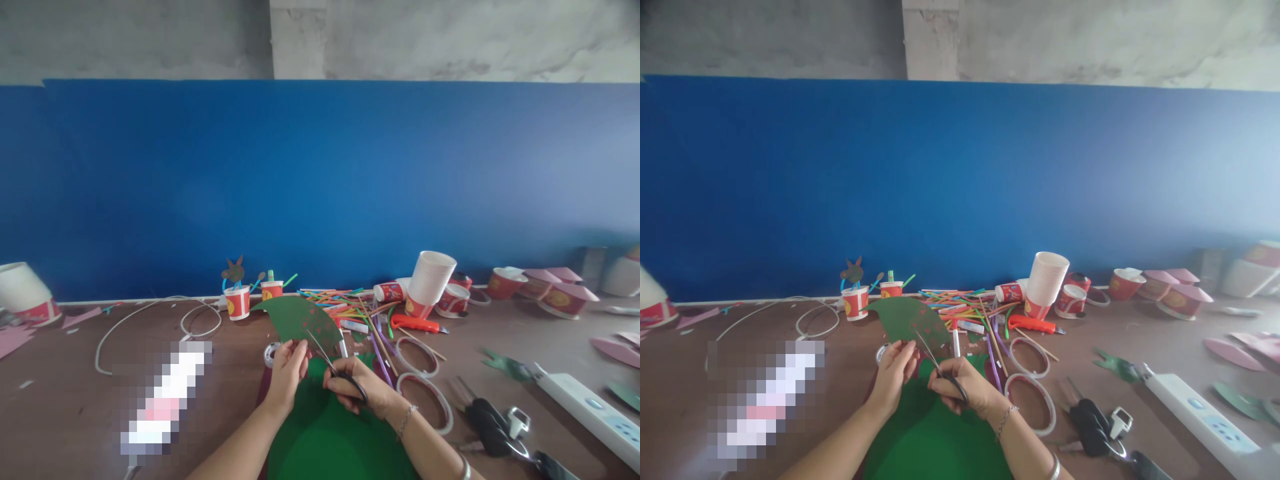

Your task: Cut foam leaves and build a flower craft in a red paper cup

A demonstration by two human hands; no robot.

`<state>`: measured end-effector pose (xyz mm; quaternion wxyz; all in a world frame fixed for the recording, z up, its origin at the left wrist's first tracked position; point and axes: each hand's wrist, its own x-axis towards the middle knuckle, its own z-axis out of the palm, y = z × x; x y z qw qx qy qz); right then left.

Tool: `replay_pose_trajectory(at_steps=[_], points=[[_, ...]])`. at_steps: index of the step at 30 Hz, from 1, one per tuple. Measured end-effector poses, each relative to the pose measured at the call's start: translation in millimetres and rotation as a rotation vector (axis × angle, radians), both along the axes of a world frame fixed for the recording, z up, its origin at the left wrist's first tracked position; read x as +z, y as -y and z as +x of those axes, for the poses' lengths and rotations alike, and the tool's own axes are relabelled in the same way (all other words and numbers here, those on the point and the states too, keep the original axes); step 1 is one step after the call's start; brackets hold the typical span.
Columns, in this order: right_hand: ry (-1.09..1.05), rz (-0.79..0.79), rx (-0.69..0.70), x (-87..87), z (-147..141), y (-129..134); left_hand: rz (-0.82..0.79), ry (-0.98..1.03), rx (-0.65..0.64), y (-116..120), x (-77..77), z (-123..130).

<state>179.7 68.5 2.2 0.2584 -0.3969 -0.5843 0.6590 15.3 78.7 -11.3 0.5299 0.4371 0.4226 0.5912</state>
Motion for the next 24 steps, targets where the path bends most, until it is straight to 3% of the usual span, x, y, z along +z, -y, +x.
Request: replay_pose_trajectory(at_steps=[10, 24], points=[[0.002, 0.014, 0.009, 0.2, 0, 0, -0.068, 0.07, 0.057, -3, -4.1, 2], [0.038, 0.009, 0.007, 0.8, 0, 0, -0.139, 0.093, 0.058, 1, 6.8, 3]])
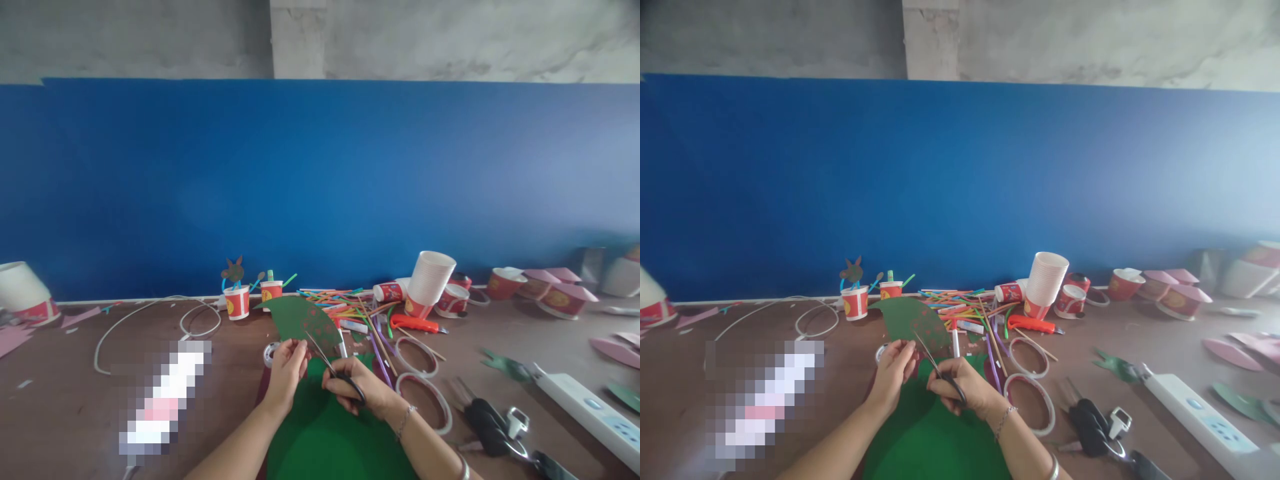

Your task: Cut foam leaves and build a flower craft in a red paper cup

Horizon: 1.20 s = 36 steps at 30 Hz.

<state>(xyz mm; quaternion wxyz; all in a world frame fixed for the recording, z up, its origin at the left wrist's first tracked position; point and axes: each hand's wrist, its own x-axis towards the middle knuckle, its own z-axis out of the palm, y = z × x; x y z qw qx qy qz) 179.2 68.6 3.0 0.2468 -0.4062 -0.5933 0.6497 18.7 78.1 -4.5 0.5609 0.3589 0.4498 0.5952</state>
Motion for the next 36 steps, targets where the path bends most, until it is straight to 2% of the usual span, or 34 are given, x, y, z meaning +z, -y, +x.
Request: replay_pose_trajectory(at_steps=[6, 23, 28, 36], points=[[-0.051, 0.003, 0.01, -5.0, 0.5, -1.2, 0.024, -0.041, -0.048, -0.1, -3.9, -0.8], [0.018, 0.046, -0.02, -6.1, -3.3, -1.5, 0.019, -0.04, -0.064, -0.2, -5.1, -1.4], [-0.008, 0.018, -0.023, -5.1, -4.1, -0.7, -0.001, -0.039, -0.111, 1.4, -2.3, -0.6], [0.008, 0.057, -0.017, -5.5, -3.4, -0.7, -0.012, -0.027, -0.135, 3.0, 0.8, -0.8]])
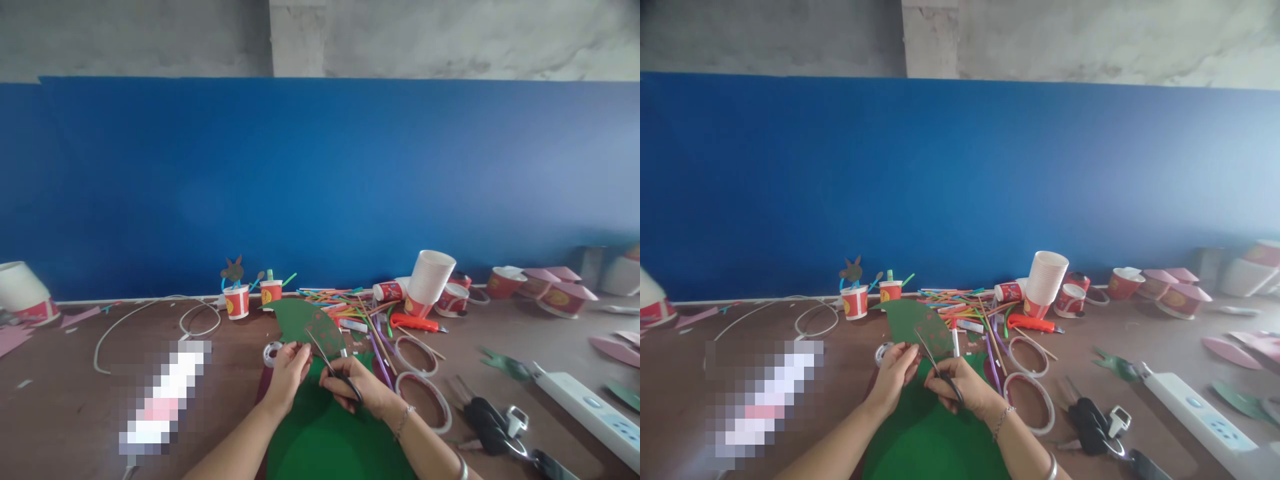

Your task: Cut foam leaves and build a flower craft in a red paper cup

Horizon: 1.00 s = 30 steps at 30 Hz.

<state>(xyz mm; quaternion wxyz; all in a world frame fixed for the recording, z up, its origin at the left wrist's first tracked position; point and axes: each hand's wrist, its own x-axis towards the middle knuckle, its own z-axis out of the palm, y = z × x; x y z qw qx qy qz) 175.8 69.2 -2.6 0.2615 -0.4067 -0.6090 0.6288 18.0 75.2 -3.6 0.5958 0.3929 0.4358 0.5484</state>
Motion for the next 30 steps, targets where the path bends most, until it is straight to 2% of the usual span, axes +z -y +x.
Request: replay_pose_trajectory(at_steps=[11, 20, 30], points=[[0.019, -0.013, -0.009, 1.5, -0.7, -1.3, 0.036, -0.031, -0.034, -2.6, -4.6, -2.8], [0.026, 0.008, -0.062, -1.3, -5.2, -0.9, 0.221, -0.301, -0.064, 0.8, -8.1, -3.3], [0.018, 0.013, -0.014, -3.1, -1.6, -2.4, 0.076, -0.082, -0.139, 0.2, -8.9, -3.1]])
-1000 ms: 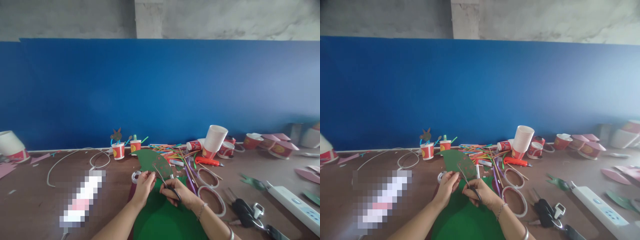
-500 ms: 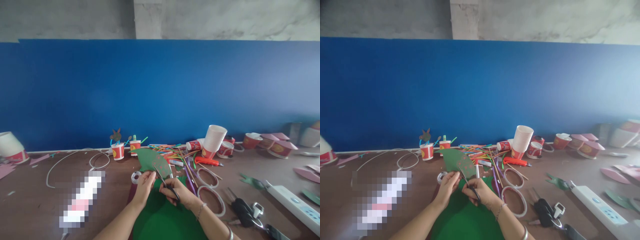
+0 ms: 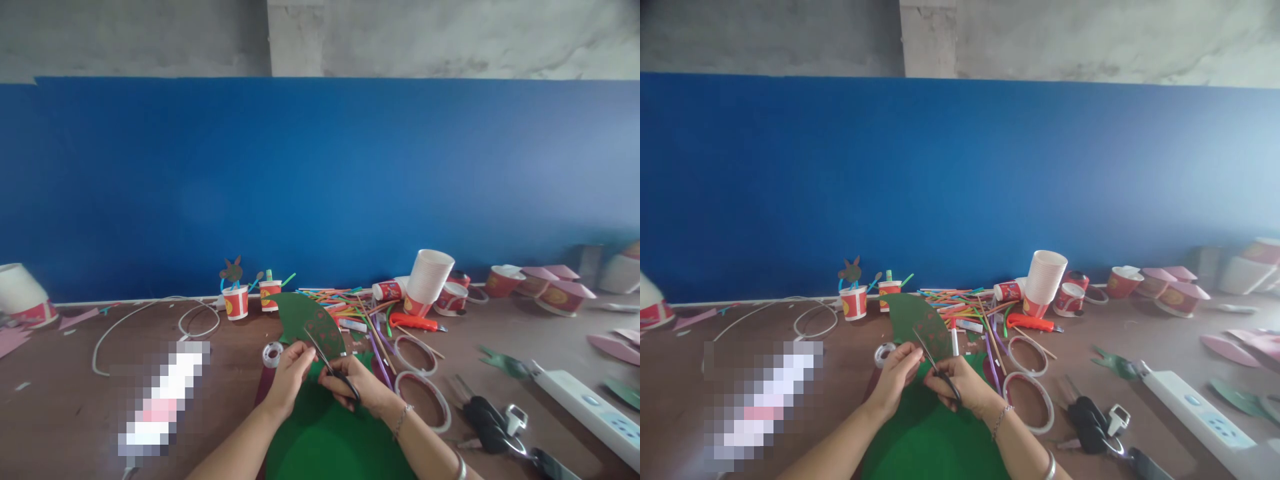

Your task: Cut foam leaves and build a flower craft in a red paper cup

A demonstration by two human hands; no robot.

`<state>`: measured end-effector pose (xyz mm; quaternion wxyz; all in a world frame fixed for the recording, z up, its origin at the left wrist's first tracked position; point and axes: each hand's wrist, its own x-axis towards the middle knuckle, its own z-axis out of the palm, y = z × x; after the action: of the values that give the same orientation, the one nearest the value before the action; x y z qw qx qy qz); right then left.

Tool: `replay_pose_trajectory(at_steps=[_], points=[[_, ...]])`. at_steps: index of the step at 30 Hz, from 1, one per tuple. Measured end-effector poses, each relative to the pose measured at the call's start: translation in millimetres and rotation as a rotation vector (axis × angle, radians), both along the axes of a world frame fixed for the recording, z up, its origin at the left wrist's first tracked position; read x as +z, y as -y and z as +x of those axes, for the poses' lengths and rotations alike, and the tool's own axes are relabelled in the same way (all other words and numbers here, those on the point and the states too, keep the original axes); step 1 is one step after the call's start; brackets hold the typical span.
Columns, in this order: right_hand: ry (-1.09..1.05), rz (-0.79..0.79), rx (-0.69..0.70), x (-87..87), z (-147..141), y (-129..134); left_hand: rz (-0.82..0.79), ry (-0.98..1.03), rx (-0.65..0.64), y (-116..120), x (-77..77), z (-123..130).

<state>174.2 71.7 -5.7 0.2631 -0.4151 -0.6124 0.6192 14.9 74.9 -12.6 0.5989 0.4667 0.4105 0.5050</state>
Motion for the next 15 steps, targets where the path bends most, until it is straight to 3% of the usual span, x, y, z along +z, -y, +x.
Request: replay_pose_trajectory(at_steps=[15], points=[[-0.042, 0.018, 0.005, 10.2, 3.8, 2.7, 0.05, 0.006, -0.022, -2.4, -1.4, -3.3]])
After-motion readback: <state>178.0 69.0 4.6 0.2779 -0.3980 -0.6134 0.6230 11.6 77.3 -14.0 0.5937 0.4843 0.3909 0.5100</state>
